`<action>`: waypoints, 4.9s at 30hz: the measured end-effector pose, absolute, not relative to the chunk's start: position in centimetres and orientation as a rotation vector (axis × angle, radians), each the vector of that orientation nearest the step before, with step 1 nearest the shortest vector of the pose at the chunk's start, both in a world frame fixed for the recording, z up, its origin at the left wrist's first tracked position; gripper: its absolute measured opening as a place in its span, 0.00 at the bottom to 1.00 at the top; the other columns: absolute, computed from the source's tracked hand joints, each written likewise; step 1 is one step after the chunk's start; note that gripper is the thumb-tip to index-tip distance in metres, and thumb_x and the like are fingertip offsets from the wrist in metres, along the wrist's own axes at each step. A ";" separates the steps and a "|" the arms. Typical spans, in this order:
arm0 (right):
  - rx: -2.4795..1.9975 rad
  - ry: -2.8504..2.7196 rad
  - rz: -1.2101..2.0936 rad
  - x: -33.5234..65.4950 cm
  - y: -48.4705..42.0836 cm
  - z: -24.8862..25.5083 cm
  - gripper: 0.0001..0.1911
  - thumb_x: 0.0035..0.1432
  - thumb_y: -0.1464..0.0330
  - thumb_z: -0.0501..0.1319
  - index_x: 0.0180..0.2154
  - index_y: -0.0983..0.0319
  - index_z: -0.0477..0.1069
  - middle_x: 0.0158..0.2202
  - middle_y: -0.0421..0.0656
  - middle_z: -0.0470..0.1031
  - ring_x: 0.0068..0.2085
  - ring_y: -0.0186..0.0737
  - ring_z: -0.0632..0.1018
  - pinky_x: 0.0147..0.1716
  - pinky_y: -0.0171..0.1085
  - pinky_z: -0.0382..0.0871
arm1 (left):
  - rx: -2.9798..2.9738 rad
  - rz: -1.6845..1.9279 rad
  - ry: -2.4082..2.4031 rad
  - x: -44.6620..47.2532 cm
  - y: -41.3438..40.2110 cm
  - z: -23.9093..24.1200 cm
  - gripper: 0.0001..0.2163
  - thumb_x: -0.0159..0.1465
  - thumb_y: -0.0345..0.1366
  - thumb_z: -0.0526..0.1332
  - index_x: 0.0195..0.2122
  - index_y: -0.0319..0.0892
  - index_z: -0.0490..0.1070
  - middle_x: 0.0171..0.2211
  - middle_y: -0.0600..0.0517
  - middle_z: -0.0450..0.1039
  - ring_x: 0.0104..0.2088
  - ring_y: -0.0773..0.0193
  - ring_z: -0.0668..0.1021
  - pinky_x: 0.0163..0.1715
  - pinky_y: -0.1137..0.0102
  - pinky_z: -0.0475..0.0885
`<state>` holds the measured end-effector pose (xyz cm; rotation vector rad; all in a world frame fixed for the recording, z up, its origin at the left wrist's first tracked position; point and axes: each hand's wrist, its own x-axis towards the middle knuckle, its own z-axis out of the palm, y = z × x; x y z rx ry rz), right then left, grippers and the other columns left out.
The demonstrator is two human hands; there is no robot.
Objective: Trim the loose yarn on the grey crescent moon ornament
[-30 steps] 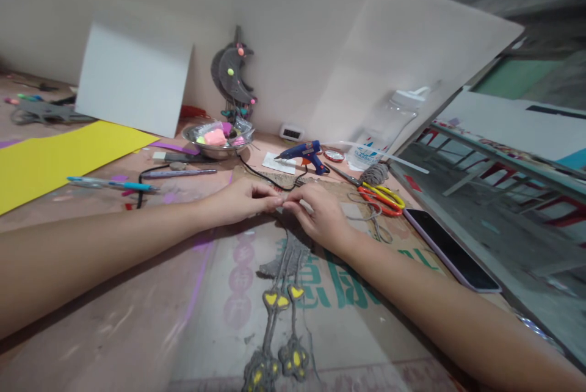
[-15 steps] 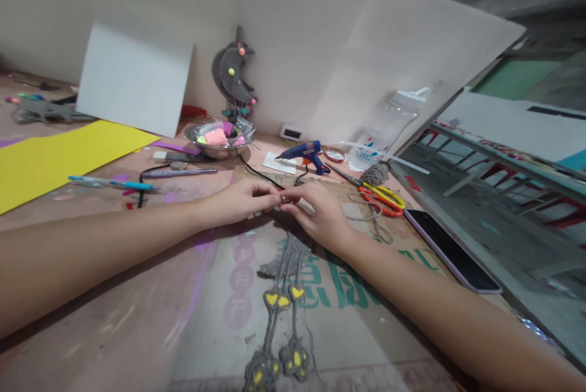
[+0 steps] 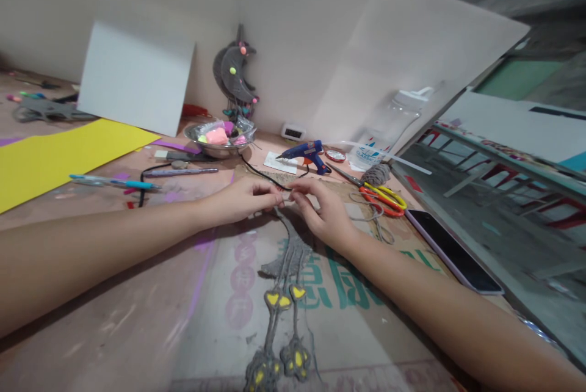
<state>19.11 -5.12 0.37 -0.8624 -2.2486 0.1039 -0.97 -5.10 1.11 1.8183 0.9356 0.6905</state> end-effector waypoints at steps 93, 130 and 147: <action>-0.826 -2.370 -0.074 19.0 -5.2 0.3 0.09 0.61 0.65 0.55 0.33 0.61 0.70 0.28 0.43 0.73 0.32 0.38 0.71 0.36 0.38 0.62 | 2.223 1.019 0.963 -1.1 -4.9 0.3 0.08 0.60 0.37 0.60 0.38 0.42 0.76 0.37 0.50 0.78 0.39 0.62 0.76 0.42 0.70 0.69; -1.934 -2.023 0.461 22.7 6.8 2.1 0.17 0.61 0.64 0.56 0.50 0.63 0.65 0.49 0.46 0.68 0.45 0.41 0.73 0.43 0.45 0.70 | 1.949 0.876 1.074 -0.9 -4.5 0.0 0.06 0.63 0.38 0.52 0.33 0.43 0.65 0.27 0.54 0.76 0.31 0.63 0.77 0.33 0.70 0.68; -1.508 -2.139 0.744 23.7 -4.4 4.5 0.19 0.57 0.56 0.52 0.24 0.62 0.70 0.24 0.42 0.73 0.28 0.36 0.73 0.31 0.34 0.67 | 1.887 0.921 1.163 -1.3 -4.5 0.4 0.09 0.62 0.41 0.52 0.32 0.42 0.66 0.25 0.53 0.77 0.29 0.62 0.78 0.32 0.70 0.68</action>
